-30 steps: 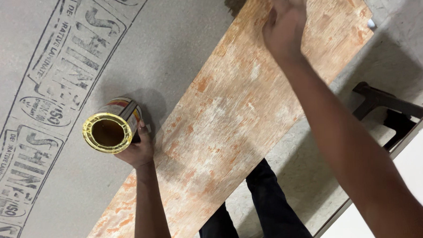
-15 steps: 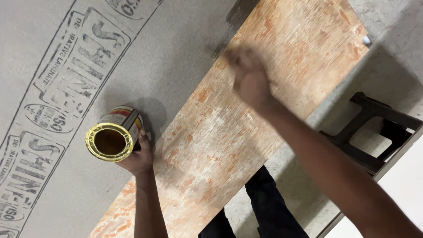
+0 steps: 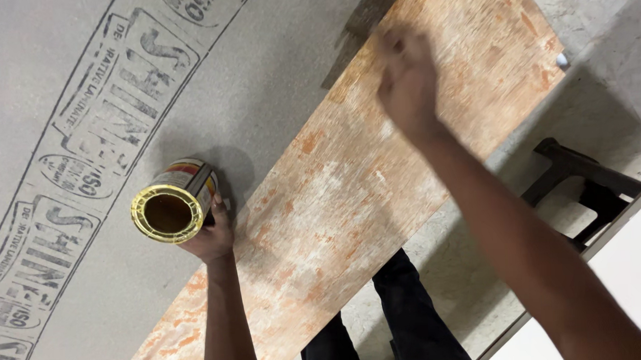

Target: The person applies a brown liquid finish to a long wooden plank using a paintbrush. They repeatedly dip the brush into a can and spread the liquid along the length of the plank, covering the surface evenly.

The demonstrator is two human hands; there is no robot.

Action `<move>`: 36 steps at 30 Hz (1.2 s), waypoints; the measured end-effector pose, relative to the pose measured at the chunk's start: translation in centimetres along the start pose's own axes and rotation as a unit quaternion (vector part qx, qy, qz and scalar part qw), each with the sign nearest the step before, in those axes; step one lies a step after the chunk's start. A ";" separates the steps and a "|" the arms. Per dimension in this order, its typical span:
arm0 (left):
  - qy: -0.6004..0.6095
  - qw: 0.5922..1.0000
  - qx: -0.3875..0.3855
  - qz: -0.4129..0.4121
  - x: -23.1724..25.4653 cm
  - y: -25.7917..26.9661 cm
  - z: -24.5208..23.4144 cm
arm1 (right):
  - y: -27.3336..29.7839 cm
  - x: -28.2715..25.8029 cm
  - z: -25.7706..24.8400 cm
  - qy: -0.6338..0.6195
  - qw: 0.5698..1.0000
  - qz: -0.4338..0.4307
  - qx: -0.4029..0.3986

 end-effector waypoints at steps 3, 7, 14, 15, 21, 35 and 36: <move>-0.013 1.000 0.020 -0.006 -0.8 1.0 0.3 | -1.3 1.6 0.4 0.075 0.997 -0.017 0.032; 0.039 0.999 0.012 -0.006 -0.7 0.7 0.3 | 0.9 -1.9 2.4 -0.120 0.984 0.096 -0.086; 0.051 0.999 0.016 -0.004 -0.8 0.6 0.2 | 1.3 0.2 -1.9 0.070 0.995 0.034 0.055; 0.050 0.999 0.010 -0.005 -1.0 1.0 0.2 | 0.6 1.7 -2.8 0.154 0.981 -0.028 0.115; -0.015 1.000 0.002 0.005 -1.0 0.8 0.3 | 1.3 3.8 -0.7 0.091 0.994 0.046 -0.030; 0.033 0.999 -0.002 0.004 -0.2 0.0 -0.3 | 4.6 -5.7 0.6 -0.007 0.998 0.009 -0.066; 0.032 0.999 -0.002 0.010 -0.1 -0.2 -0.3 | 4.7 -5.9 0.6 -0.021 0.997 0.019 -0.067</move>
Point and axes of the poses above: each hand's wrist, its own y-axis away from the middle knuckle, its own z-axis out of the palm, x = y × z, the point moved 2 cm from there along -y, towards the middle knuckle, and after that the axes turned 4 degrees about z, right-handed, at the moved point
